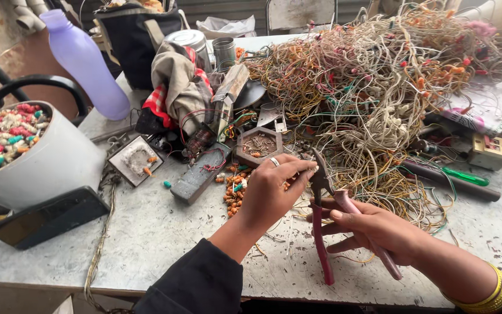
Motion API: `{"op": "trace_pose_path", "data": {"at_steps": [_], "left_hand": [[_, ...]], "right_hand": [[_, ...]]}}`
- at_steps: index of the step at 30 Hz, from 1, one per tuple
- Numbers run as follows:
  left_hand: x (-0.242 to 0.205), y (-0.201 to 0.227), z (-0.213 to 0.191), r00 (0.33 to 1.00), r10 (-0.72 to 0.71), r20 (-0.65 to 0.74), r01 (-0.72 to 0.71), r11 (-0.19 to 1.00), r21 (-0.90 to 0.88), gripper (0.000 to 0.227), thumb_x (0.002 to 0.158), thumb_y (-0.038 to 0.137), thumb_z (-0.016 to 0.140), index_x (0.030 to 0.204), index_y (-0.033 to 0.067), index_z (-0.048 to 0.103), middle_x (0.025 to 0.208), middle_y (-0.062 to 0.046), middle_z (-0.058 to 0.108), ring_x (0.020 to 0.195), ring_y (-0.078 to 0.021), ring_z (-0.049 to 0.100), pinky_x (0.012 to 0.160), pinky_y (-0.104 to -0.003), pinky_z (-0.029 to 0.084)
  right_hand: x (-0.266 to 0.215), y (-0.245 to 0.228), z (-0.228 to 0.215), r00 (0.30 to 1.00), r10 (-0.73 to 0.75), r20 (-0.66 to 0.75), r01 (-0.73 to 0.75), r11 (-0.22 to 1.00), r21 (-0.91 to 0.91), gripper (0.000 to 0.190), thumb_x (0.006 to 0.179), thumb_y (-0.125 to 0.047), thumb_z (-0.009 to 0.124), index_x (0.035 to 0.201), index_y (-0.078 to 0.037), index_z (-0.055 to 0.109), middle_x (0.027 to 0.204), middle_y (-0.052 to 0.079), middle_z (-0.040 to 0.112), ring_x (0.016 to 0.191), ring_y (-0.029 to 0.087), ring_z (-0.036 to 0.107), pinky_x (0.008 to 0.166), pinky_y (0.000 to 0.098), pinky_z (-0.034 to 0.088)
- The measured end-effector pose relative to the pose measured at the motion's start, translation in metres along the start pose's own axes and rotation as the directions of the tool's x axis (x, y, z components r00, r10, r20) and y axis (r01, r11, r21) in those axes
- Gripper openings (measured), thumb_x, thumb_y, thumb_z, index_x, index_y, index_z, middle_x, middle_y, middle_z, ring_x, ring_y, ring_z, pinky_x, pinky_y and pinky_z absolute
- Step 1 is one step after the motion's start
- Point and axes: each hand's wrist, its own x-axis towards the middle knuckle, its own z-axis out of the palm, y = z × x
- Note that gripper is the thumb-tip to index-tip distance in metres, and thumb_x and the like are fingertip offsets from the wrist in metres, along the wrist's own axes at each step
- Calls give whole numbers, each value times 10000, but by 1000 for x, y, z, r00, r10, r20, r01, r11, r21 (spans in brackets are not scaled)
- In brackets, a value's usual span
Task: The person uses pliers to cut the insulation off small wires. They repeatedly pick up a wire, cut the insulation, and drop the wire onto a pile on the table.
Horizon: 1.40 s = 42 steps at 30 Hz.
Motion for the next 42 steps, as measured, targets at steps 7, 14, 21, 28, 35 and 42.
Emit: {"op": "trace_pose_path", "data": {"at_steps": [7, 14, 21, 28, 35, 42], "left_hand": [[2, -2, 0, 998, -5, 67, 5, 1000, 5, 170, 940, 75, 732, 1107, 67, 764, 988, -96, 743, 904, -254, 729, 805, -356, 578], [0, -2, 0, 998, 35, 43, -37, 998, 42, 228, 918, 66, 741, 1143, 93, 768, 970, -85, 747, 899, -257, 731, 796, -355, 585], [0, 1, 1, 989, 146, -31, -142, 983, 118, 276, 888, 137, 805, 1157, 102, 753, 987, -90, 745, 894, -266, 726, 777, -365, 590], [1, 4, 3, 999, 27, -37, -27, 1000, 2, 162, 916, 148, 796, 1061, 94, 747, 965, -61, 755, 869, -236, 745, 751, -340, 592], [1, -2, 3, 998, -56, -20, 56, 998, -24, 155, 915, 126, 774, 1057, 70, 751, 964, -72, 754, 844, -223, 743, 746, -332, 587], [-1, -10, 8, 995, -86, 40, 89, 993, -80, 155, 933, 122, 760, 1063, 42, 733, 965, -87, 740, 845, -213, 730, 748, -322, 584]], "right_hand": [[0, 3, -2, 989, -73, 128, 66, 996, 58, 615, 964, -250, 525, 1534, -83, 360, 1438, 218, 602, 1295, 320, 643, 1048, 528, 551], [-2, 3, 8, 997, 56, -59, -55, 998, 17, 408, 974, -327, 547, 1318, -114, 492, 1108, 104, 631, 1010, 257, 684, 873, 481, 607], [4, 9, 6, 992, -25, -124, 28, 999, 20, 230, 974, -294, 555, 1115, -131, 474, 811, 71, 548, 650, 163, 525, 564, 337, 505], [14, 19, 1, 995, -83, -48, 83, 996, 7, 230, 1012, -259, 609, 1046, -75, 475, 685, 71, 462, 531, 174, 480, 452, 337, 452], [9, 11, 13, 997, -22, 73, 3, 967, 254, 564, 966, -287, 453, 1494, -89, 477, 807, 132, 646, 637, 222, 659, 591, 370, 589], [8, 17, 9, 978, -108, 181, 56, 962, 268, 567, 1012, -266, 484, 1538, -72, 407, 1044, 166, 646, 869, 261, 696, 759, 429, 612]]}}
